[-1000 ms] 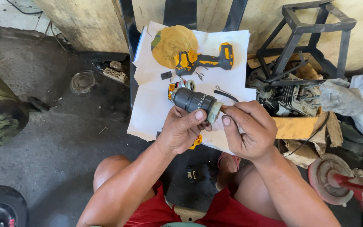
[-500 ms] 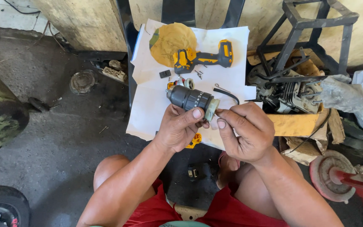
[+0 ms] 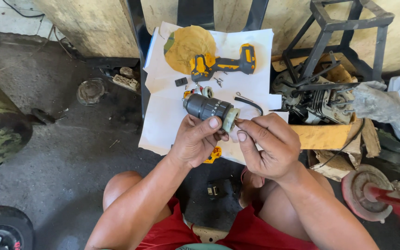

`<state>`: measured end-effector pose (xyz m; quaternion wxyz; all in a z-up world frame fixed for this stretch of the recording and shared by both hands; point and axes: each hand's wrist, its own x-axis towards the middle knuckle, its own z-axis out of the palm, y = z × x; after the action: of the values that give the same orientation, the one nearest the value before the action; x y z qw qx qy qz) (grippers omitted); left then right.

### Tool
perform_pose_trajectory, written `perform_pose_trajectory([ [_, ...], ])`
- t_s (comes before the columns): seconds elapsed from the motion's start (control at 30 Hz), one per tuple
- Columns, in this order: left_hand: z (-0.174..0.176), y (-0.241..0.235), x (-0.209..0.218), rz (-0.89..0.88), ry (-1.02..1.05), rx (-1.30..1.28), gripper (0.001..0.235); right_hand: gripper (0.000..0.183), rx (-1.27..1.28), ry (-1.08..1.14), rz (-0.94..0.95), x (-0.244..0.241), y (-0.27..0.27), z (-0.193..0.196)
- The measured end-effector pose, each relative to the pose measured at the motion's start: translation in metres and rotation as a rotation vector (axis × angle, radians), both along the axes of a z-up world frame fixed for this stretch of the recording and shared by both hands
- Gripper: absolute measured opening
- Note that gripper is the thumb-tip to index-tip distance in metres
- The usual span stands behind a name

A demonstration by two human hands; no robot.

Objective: The person sits on the floor and assembles a small electric motor by hand, fitting the stator into the housing and rotating the component to check alignment. A yellow cordless drill and other parts are visible on a white sheet nearby.

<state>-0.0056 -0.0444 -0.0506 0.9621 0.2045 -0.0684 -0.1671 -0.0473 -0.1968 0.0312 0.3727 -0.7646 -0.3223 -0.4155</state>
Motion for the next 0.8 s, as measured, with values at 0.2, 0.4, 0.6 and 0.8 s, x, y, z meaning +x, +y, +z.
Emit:
perform_pose_trajectory([
  [0.2,0.005,-0.002,-0.005,-0.034,0.025,-0.043,0.012,0.010,0.062,0.041,-0.001,0.002,-0.001,-0.001],
  [0.4,0.000,0.000,-0.003,-0.053,0.053,-0.061,0.012,0.005,0.093,0.086,-0.035,0.001,0.001,0.001],
  [0.6,-0.023,0.003,0.001,-0.063,0.075,0.001,0.011,0.004,0.019,0.063,-0.155,0.000,0.002,0.002],
  [0.8,-0.017,0.005,-0.001,-0.080,0.072,0.032,0.011,0.005,0.028,0.064,-0.168,0.000,0.001,0.002],
])
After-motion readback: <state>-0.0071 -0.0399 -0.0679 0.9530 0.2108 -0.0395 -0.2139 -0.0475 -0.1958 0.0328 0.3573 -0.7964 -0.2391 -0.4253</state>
